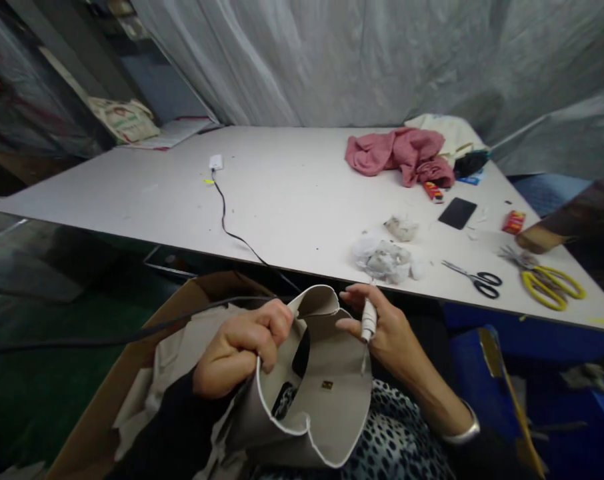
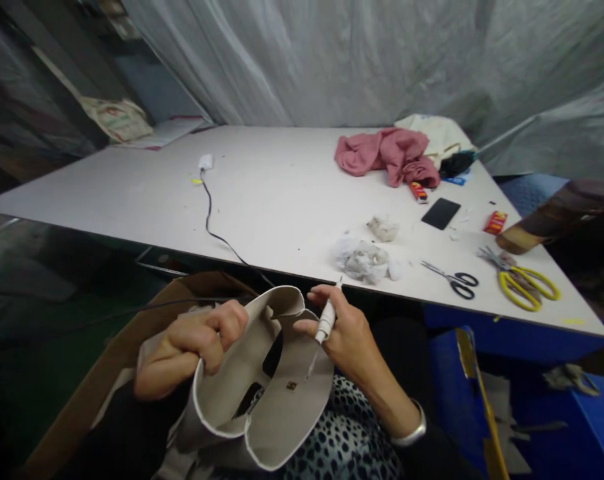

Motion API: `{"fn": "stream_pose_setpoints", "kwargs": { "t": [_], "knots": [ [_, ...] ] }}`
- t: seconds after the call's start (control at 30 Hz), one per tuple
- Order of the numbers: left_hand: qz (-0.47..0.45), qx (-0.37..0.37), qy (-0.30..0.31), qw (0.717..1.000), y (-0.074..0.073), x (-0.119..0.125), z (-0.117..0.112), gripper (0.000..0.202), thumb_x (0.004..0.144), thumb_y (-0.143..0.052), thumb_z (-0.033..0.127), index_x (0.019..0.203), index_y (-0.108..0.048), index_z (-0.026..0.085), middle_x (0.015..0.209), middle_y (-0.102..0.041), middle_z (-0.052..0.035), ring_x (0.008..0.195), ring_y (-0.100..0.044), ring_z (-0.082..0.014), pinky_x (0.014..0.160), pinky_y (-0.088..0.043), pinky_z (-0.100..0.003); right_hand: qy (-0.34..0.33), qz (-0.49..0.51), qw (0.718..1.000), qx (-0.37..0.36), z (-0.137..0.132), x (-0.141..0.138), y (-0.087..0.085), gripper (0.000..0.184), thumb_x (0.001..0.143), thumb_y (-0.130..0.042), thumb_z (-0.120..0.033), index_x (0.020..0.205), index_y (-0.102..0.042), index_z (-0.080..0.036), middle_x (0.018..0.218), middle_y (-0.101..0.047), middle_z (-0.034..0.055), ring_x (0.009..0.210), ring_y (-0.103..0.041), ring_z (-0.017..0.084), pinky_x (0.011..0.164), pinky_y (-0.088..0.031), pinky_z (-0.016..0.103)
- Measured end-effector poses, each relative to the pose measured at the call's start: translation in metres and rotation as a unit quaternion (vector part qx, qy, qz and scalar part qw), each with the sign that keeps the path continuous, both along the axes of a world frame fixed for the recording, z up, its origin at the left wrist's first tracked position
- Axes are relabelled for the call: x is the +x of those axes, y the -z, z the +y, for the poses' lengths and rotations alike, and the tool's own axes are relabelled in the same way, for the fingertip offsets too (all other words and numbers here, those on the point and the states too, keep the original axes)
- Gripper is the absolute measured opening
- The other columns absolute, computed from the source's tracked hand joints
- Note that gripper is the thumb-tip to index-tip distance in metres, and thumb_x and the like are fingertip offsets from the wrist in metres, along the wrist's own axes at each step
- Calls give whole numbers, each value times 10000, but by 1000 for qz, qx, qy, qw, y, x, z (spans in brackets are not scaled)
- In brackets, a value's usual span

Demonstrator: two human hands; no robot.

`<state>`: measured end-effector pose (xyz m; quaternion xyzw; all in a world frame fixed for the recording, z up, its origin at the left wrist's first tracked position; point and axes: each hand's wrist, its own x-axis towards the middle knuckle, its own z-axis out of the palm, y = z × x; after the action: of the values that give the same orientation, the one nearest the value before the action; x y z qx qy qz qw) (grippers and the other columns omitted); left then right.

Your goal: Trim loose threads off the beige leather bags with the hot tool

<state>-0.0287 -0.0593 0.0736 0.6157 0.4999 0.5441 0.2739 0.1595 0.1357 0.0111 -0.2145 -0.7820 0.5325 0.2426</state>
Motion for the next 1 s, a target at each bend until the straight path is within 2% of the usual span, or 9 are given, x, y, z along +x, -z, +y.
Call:
{"fn": "stream_pose_setpoints", "kwargs": {
  "t": [0.13, 0.23, 0.37, 0.6, 0.77, 0.83, 0.9, 0.97, 1.0],
  "knots": [
    [-11, -10, -15, 1000, 9, 18, 11, 324, 966, -533, 272, 665, -616, 185, 740, -499, -66, 839, -513, -233, 768, -467, -409, 37, -74, 993, 78, -6, -2, 4, 345, 846, -797, -438, 1033, -590, -234, 764, -678, -20, 631, -609, 149, 606, -481, 247],
    [-13, -9, 3, 1000, 10, 25, 16, 324, 970, -533, 261, 665, -607, 182, 741, -497, -62, 842, -519, -226, 780, -472, -404, 74, -78, 988, 114, -8, 0, 7, 293, 875, -765, -434, 990, -589, -230, 682, -614, -42, 579, -539, 132, 556, -408, 231],
    [-26, -8, 16, 1000, 10, 28, 24, 354, 970, -565, 313, 641, -614, 189, 700, -502, -58, 802, -526, -219, 756, -481, -393, 89, -67, 985, 133, -7, 3, 9, 249, 901, -737, -430, 978, -613, -228, 692, -611, -29, 589, -540, 137, 568, -406, 238],
    [-22, -23, 35, 999, 1, 28, 28, 406, 986, -555, 370, 627, -627, 194, 663, -523, -69, 776, -544, -225, 719, -490, -388, 104, -6, 994, 30, -2, 7, 14, 164, 896, -742, -343, 953, -661, -212, 771, -673, -9, 624, -568, 123, 591, -453, 219],
    [-34, -42, 137, 989, -6, 31, 24, 368, 993, -524, 331, 678, -659, 198, 657, -603, -74, 755, -607, -210, 736, -523, -355, 86, 42, 995, -31, 2, 9, 15, 162, 853, -784, -323, 923, -681, -219, 760, -659, -27, 619, -541, 111, 588, -445, 211],
    [-59, -41, 175, 982, -8, 32, 25, 328, 990, -514, 324, 766, -723, 206, 735, -670, -91, 789, -654, -217, 756, -540, -348, 65, 56, 995, -51, 3, 9, 14, 171, 848, -789, -330, 913, -674, -223, 761, -646, -30, 625, -528, 110, 583, -436, 209],
    [-76, -29, 151, 985, -8, 31, 29, 243, 957, -574, 335, 880, -774, 222, 902, -717, -106, 874, -675, -231, 795, -544, -348, 39, 68, 995, -67, 3, 10, 12, 182, 848, -790, -330, 913, -656, -226, 779, -643, -28, 638, -529, 111, 585, -434, 209],
    [-70, -22, 61, 995, -4, 28, 39, 191, 899, -676, 325, 1037, -782, 246, 1113, -710, -108, 1018, -661, -255, 874, -533, -355, 15, 75, 994, -78, 2, 12, 11, 189, 857, -783, -323, 923, -635, -226, 803, -650, -25, 642, -535, 111, 589, -433, 212],
    [-59, -31, 16, 998, -1, 25, 47, 271, 868, -725, 318, 1129, -763, 254, 1210, -689, -109, 1100, -641, -271, 926, -521, -365, 4, 75, 994, -80, 1, 12, 10, 189, 864, -778, -317, 925, -624, -226, 816, -657, -21, 647, -544, 113, 597, -435, 216]
  ]
}}
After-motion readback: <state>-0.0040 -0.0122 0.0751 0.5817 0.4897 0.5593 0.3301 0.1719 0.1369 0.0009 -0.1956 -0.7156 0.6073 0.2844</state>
